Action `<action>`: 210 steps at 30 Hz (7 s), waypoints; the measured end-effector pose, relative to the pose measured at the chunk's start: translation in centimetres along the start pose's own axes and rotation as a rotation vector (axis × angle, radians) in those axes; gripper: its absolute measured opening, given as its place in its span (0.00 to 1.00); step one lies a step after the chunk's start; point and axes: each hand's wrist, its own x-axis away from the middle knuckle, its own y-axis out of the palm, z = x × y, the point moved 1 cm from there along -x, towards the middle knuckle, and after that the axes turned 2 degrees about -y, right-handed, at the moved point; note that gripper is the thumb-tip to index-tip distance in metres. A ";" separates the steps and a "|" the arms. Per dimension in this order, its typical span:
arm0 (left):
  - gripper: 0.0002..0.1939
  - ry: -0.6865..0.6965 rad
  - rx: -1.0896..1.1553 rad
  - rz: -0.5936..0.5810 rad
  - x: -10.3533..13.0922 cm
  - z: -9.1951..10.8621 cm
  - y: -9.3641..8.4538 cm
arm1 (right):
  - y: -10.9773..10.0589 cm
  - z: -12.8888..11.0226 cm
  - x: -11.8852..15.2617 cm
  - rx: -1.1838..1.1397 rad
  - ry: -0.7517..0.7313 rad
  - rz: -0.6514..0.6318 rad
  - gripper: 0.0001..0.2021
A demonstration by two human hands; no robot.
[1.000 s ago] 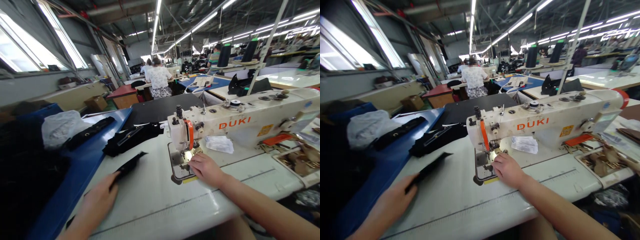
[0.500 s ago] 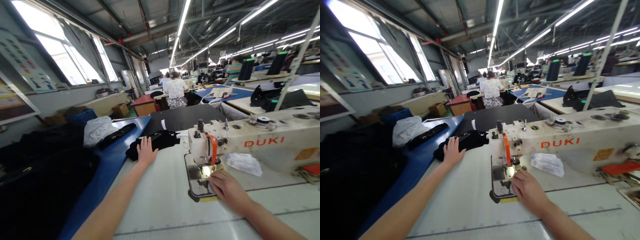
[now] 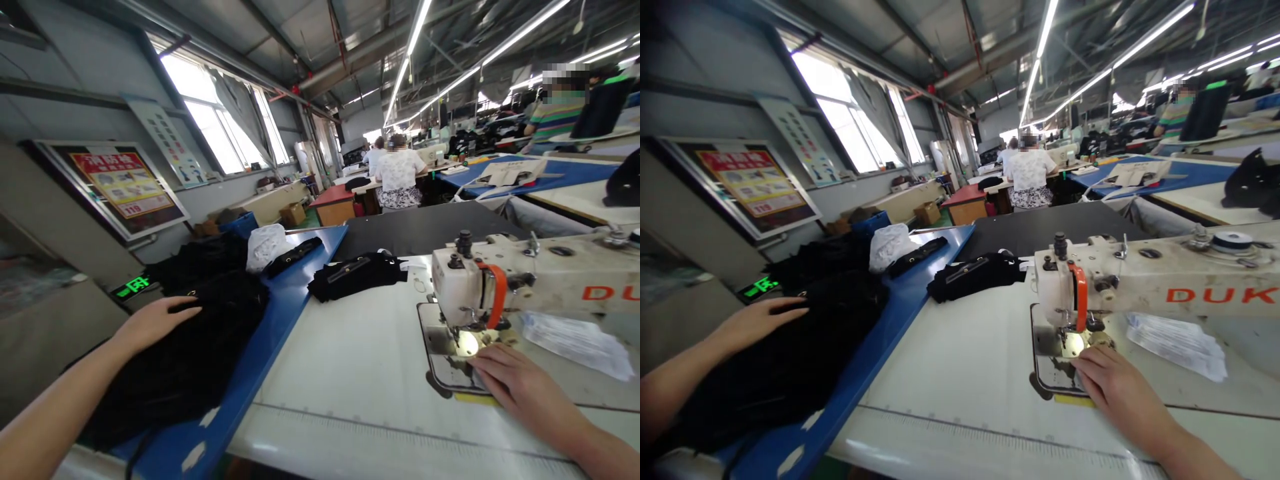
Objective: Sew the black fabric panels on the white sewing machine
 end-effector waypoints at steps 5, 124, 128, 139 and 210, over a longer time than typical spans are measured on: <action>0.31 -0.029 0.030 -0.102 -0.8 -1.0 0.7 | -0.1 0.1 0.0 -0.001 0.015 0.005 0.16; 0.13 1.087 0.723 -0.001 12.1 43.1 10.1 | -1.8 -5.1 -0.8 -0.081 0.046 -0.271 0.14; 0.13 1.090 0.732 0.019 12.1 43.1 10.2 | -1.9 -5.1 -0.9 -0.086 0.041 -0.273 0.13; 0.14 1.053 0.774 -0.029 12.2 43.1 10.3 | -1.8 -5.1 -0.8 -0.093 0.044 -0.269 0.12; 0.21 0.914 0.778 -0.197 10.2 44.4 12.7 | -1.1 0.1 -3.5 0.156 0.127 -0.283 0.08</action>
